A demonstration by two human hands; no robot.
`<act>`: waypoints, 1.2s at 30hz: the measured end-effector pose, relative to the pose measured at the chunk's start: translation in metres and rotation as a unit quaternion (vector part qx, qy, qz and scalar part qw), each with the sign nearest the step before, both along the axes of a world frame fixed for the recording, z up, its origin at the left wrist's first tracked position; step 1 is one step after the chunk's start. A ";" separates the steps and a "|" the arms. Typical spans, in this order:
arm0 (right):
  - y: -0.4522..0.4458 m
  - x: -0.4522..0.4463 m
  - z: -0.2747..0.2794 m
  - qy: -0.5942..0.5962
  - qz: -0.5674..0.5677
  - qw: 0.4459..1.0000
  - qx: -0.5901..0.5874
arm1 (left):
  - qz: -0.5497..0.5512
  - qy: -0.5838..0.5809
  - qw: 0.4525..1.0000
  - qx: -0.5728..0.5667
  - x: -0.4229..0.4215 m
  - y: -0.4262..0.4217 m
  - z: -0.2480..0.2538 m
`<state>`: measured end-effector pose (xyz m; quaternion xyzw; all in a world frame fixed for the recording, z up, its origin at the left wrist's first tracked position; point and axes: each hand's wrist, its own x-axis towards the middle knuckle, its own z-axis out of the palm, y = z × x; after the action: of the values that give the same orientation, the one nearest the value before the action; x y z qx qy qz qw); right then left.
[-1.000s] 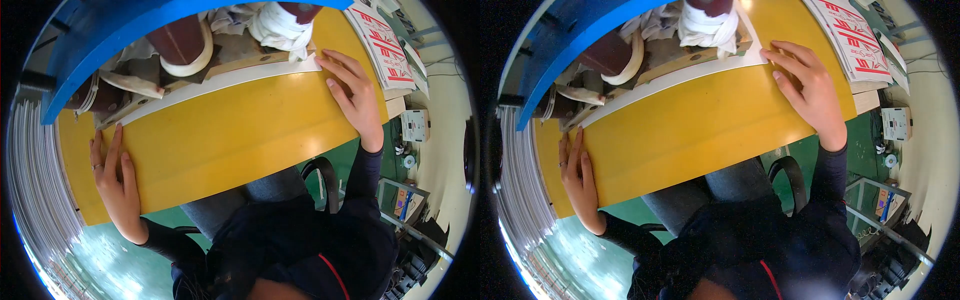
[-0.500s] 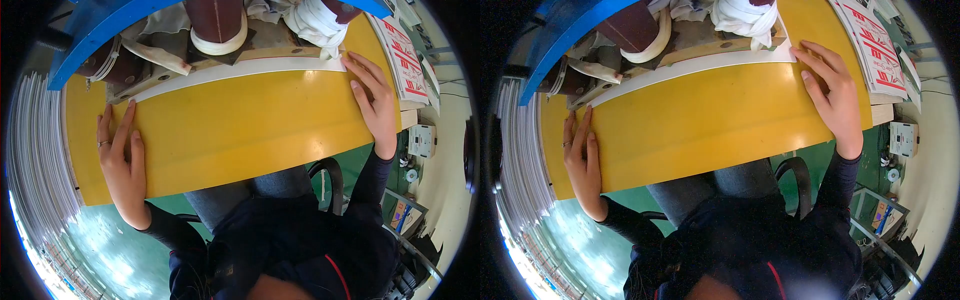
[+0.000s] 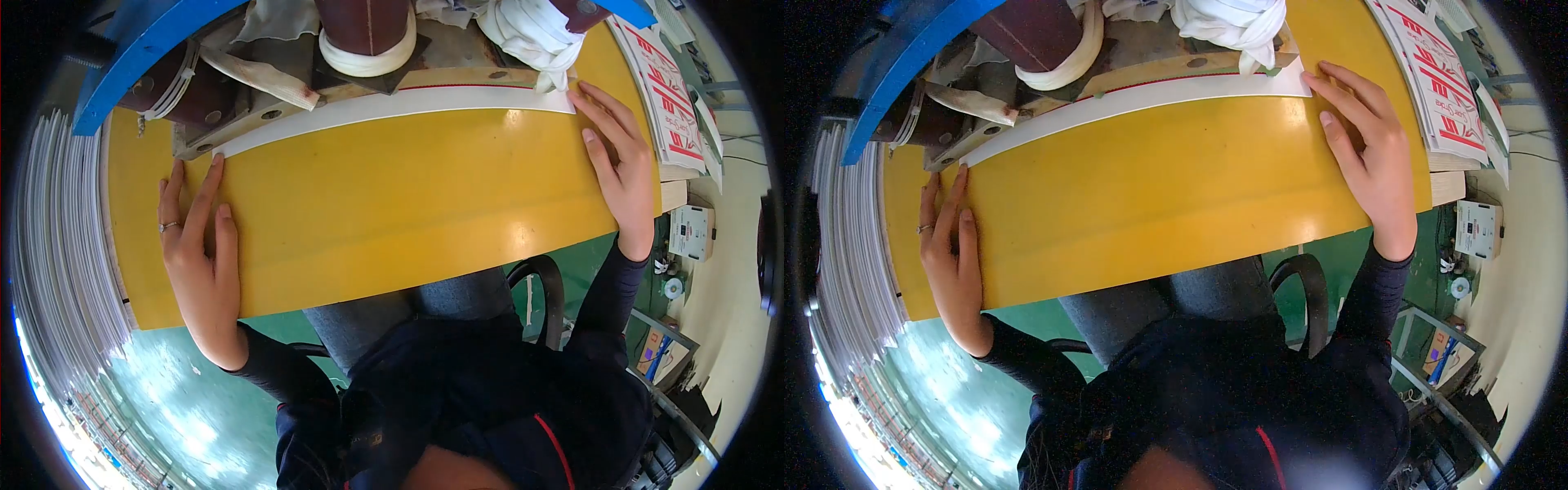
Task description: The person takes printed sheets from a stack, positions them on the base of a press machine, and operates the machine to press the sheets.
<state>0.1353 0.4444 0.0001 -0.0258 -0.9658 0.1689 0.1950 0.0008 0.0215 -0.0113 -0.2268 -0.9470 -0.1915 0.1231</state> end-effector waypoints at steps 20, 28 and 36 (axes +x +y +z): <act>0.002 0.002 -0.002 0.015 0.007 1.000 -0.002 | -0.014 0.014 1.000 -0.007 0.000 0.002 0.002; 0.001 0.001 -0.002 0.016 0.009 1.000 0.004 | -0.009 0.010 1.000 -0.003 0.000 0.003 0.002; 0.002 0.001 -0.003 0.015 0.006 1.000 -0.010 | -0.015 0.015 1.000 -0.005 0.000 0.001 0.002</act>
<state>0.1367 0.4459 -0.0026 -0.0198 -0.9613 0.1796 0.2078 0.0004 0.0229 -0.0091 -0.2448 -0.9425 -0.1850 0.1328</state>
